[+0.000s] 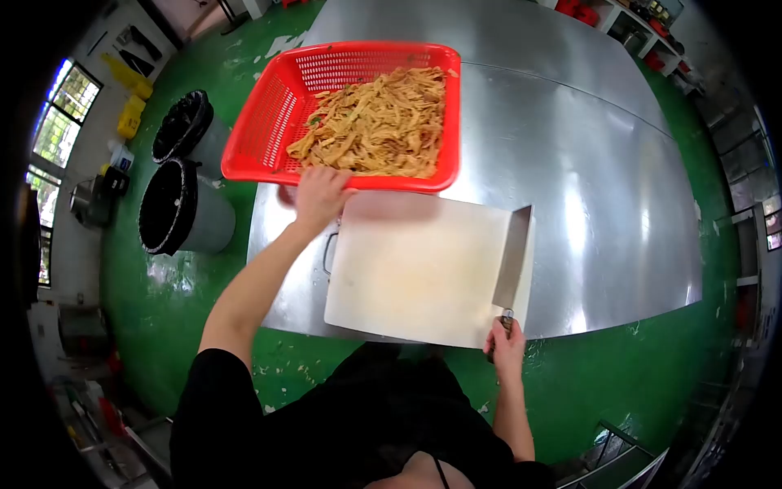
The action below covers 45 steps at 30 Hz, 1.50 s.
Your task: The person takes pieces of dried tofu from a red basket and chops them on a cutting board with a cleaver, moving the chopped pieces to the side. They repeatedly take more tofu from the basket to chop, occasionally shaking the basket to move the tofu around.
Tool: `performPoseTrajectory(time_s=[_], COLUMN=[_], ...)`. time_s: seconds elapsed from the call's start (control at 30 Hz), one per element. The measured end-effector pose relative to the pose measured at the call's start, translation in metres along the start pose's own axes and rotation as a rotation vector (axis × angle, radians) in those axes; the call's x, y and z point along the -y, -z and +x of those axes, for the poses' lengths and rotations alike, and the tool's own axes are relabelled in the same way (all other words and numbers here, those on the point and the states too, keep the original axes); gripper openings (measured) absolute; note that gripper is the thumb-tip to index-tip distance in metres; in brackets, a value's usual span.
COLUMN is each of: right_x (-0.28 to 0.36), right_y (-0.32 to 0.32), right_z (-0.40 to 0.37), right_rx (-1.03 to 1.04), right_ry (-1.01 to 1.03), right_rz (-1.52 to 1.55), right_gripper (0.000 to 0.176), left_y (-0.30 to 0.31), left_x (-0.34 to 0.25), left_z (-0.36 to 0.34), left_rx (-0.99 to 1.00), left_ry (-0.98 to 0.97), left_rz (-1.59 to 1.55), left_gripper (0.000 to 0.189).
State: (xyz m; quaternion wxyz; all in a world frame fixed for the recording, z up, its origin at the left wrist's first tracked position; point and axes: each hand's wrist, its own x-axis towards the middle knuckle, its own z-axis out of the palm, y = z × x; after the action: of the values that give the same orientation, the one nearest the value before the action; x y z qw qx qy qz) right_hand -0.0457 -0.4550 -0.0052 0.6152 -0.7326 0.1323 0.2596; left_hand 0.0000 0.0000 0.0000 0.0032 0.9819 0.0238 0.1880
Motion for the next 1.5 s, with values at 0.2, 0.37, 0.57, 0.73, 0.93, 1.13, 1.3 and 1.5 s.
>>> performPoseTrajectory(time_s=[0.2,0.37,0.57,0.73,0.93,1.13,1.3,1.5], right_x=[0.048,0.030,0.041,0.023,0.044,0.048,0.073,0.083], right_y=[-0.089,-0.086,-0.111,-0.101,-0.093,-0.060,-0.076,-0.086], right_z=[0.083,0.080,0.066,0.069,0.065,0.083,0.037,0.043], right_rx=[-0.024,-0.066,-0.137,-0.205,-0.254,-0.319,-0.194,-0.002], right_ry=[-0.009,-0.038,0.014,0.077,0.044,0.242,0.397,0.478], right_rz=[-0.050,-0.121,-0.186,-0.252,-0.269,-0.847,-0.874,-1.272], right_gripper=[0.018,0.029,0.046,0.045,0.016,0.022,0.019,0.013], left_y=[0.040,-0.023,-0.104,-0.126,0.073,0.011,-0.064,-0.077], left_x=[0.067,0.205,0.228,0.260,0.127,-0.061,-0.140,-0.144], left_z=[0.110,0.135,0.120,0.115,0.143,0.060,-0.001,-0.030], left_rx=[0.444,0.631,0.738,0.592,0.394,0.623,0.211,-0.033], left_ry=[0.229,0.475,0.437,0.707,0.528,0.263,0.218,0.136], left_rz=[-0.392,-0.152,-0.124,-0.785,-1.304,-0.950,-0.557,-0.679], left_gripper=[0.041,0.066,0.045,0.028,0.022,0.027,0.031,0.027])
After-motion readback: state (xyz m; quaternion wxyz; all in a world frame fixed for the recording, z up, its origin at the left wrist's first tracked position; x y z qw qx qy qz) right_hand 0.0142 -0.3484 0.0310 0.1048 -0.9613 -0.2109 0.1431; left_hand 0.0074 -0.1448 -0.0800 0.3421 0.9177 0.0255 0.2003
